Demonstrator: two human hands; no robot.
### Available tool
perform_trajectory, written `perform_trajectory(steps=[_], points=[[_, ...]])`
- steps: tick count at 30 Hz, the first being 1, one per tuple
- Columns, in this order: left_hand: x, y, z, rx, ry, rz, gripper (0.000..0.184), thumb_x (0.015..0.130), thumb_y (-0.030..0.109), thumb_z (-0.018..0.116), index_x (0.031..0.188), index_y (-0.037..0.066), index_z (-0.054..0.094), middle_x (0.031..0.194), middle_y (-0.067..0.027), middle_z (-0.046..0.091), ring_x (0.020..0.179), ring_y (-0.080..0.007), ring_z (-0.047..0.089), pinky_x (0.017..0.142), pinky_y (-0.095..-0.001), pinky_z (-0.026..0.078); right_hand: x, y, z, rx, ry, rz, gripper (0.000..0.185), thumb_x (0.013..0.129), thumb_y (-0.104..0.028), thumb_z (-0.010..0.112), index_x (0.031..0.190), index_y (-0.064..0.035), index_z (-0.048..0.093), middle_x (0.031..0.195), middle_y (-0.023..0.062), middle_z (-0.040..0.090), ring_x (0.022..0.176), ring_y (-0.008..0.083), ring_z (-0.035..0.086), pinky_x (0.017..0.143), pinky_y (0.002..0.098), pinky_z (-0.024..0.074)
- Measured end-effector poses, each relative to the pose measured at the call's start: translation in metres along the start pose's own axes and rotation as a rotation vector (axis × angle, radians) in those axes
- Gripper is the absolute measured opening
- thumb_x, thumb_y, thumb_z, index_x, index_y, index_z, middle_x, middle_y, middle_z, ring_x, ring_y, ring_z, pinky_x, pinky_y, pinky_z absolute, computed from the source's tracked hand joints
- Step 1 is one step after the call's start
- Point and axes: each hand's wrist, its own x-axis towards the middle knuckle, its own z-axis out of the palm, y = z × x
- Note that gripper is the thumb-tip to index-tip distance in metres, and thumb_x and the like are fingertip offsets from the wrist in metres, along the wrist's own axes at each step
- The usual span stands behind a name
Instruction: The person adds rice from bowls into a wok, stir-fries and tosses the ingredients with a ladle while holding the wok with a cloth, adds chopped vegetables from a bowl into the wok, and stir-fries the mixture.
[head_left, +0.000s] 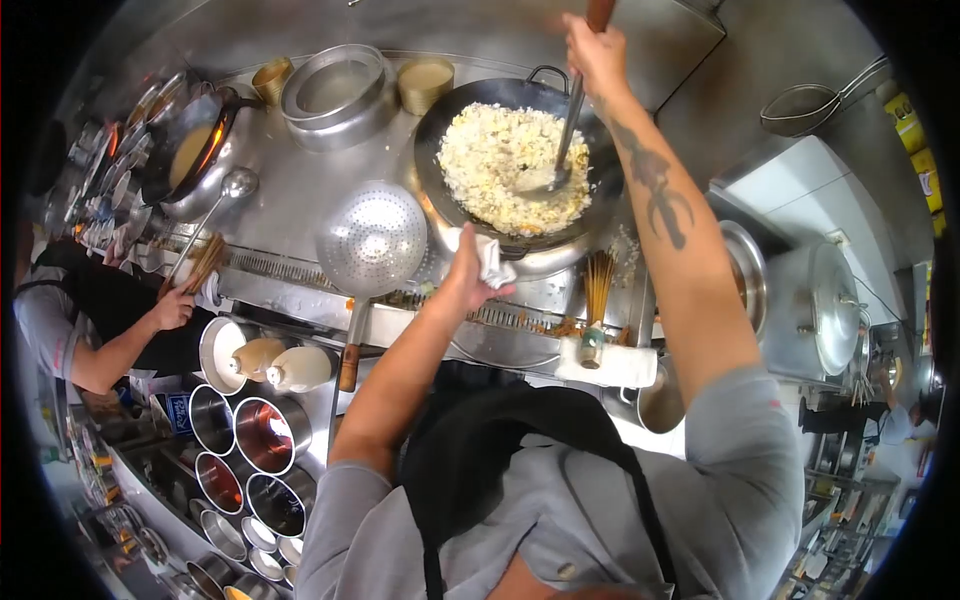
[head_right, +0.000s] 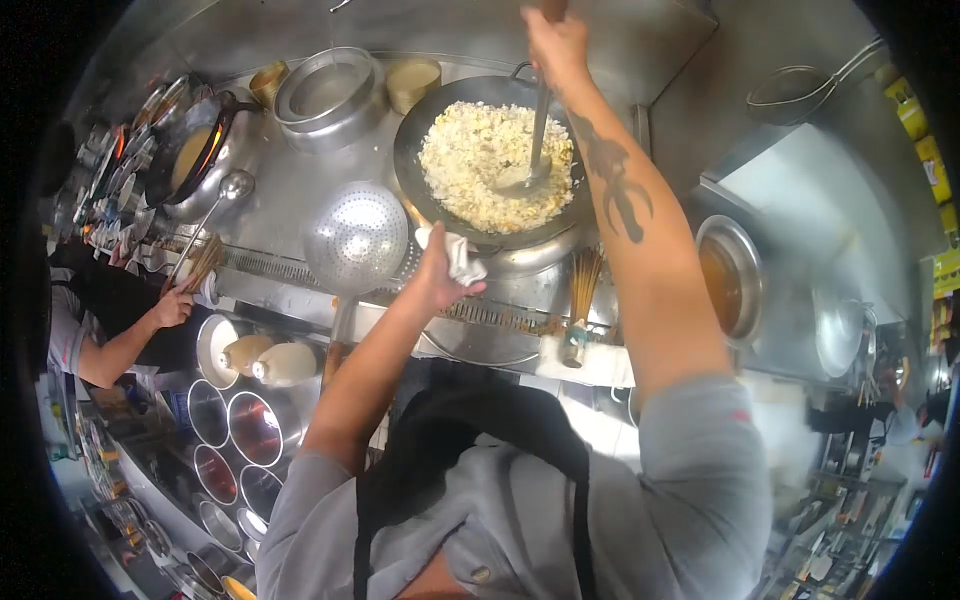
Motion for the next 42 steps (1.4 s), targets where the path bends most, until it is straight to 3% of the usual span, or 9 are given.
perform_trajectory(steps=[9, 12, 20, 25, 29, 32, 35, 38, 42], points=[[0.019, -0.001, -0.006, 0.024, 0.014, 0.031, 0.027, 0.087, 0.038, 0.054, 0.097, 0.013, 0.056, 0.084, -0.0041, 0.06, 0.078, -0.0212, 0.058, 0.065, -0.0395, 0.051, 0.012, 0.022, 0.073, -0.231, -0.289, -0.024, 0.027, 0.084, -0.017, 0.064, 0.064, -0.0082, 0.049, 0.051, -0.0015, 0.044, 0.037, 0.0074, 0.038, 0.036, 0.024, 0.0305], [0.033, 0.004, -0.008, -0.003, 0.018, 0.0, 0.019, 0.087, 0.03, 0.056, 0.095, 0.013, 0.057, 0.084, -0.0037, 0.061, 0.078, -0.0195, 0.058, 0.063, -0.0358, 0.051, 0.004, -0.013, 0.067, -0.038, -0.126, -0.182, 0.028, 0.085, -0.017, 0.062, 0.062, -0.0081, 0.049, 0.049, -0.002, 0.043, 0.037, 0.0078, 0.037, 0.036, 0.024, 0.0307], [0.049, 0.003, -0.018, -0.015, 0.0, -0.05, 0.015, 0.085, 0.025, 0.06, 0.092, 0.013, 0.057, 0.079, -0.0026, 0.059, 0.074, -0.0179, 0.057, 0.057, -0.0331, 0.049, 0.002, -0.016, 0.076, -0.226, -0.408, 0.084, 0.021, 0.084, -0.02, 0.062, 0.071, -0.0087, 0.05, 0.051, -0.0057, 0.039, 0.037, 0.0062, 0.033, 0.036, 0.0237, 0.0278], [0.037, 0.009, -0.013, -0.03, -0.008, -0.075, 0.013, 0.084, 0.022, 0.061, 0.091, 0.013, 0.056, 0.076, -0.0021, 0.059, 0.069, -0.0176, 0.057, 0.053, -0.0314, 0.048, -0.05, 0.05, 0.053, -0.349, -0.215, -0.306, 0.024, 0.081, -0.023, 0.069, 0.069, -0.0085, 0.053, 0.052, -0.0024, 0.048, 0.045, 0.0071, 0.047, 0.043, 0.0243, 0.0374], [0.037, 0.011, -0.012, -0.062, -0.023, -0.055, 0.011, 0.083, 0.018, 0.061, 0.09, 0.012, 0.056, 0.076, -0.0035, 0.06, 0.068, -0.0189, 0.058, 0.052, -0.0316, 0.048, -0.013, -0.011, 0.019, -0.515, -0.37, 0.02, 0.023, 0.08, -0.027, 0.071, 0.073, -0.0092, 0.057, 0.055, -0.0013, 0.052, 0.047, 0.008, 0.049, 0.05, 0.0255, 0.0421], [0.043, 0.015, -0.011, -0.036, 0.017, -0.08, 0.012, 0.082, 0.016, 0.061, 0.091, 0.011, 0.056, 0.076, -0.0045, 0.06, 0.066, -0.0193, 0.057, 0.052, -0.0313, 0.048, -0.073, -0.07, -0.006, -0.064, -0.231, -0.014, 0.02, 0.085, -0.018, 0.064, 0.072, -0.0073, 0.053, 0.056, -0.0009, 0.048, 0.046, 0.009, 0.045, 0.047, 0.0251, 0.0387], [0.036, 0.0, -0.017, 0.022, 0.051, -0.025, 0.017, 0.085, 0.019, 0.058, 0.097, 0.007, 0.055, 0.089, -0.0081, 0.059, 0.074, -0.0179, 0.055, 0.054, -0.0288, 0.048, -0.076, 0.027, -0.017, -0.053, -0.056, 0.0, 0.017, 0.084, -0.01, 0.06, 0.07, -0.0055, 0.051, 0.055, 0.0008, 0.046, 0.045, 0.0089, 0.042, 0.043, 0.0245, 0.0348], [-0.045, -0.01, 0.006, 0.166, -0.008, 0.103, 0.018, 0.085, 0.009, 0.056, 0.102, 0.006, 0.053, 0.096, -0.0083, 0.056, 0.082, -0.0152, 0.052, 0.056, -0.0279, 0.046, -0.061, -0.074, -0.014, -0.59, -0.011, 0.189, 0.025, 0.085, -0.013, 0.056, 0.062, -0.0067, 0.048, 0.051, 0.0007, 0.042, 0.044, 0.0109, 0.041, 0.044, 0.0279, 0.0363], [-0.11, -0.005, 0.022, 0.111, -0.018, 0.029, 0.024, 0.082, -0.001, 0.058, 0.105, 0.005, 0.052, 0.095, -0.0069, 0.055, 0.083, -0.0133, 0.051, 0.06, -0.0272, 0.046, -0.017, -0.1, -0.034, 0.194, 0.188, -0.12, 0.02, 0.087, -0.02, 0.058, 0.073, -0.0078, 0.051, 0.055, -0.0013, 0.043, 0.041, 0.0114, 0.04, 0.037, 0.0257, 0.0339]])
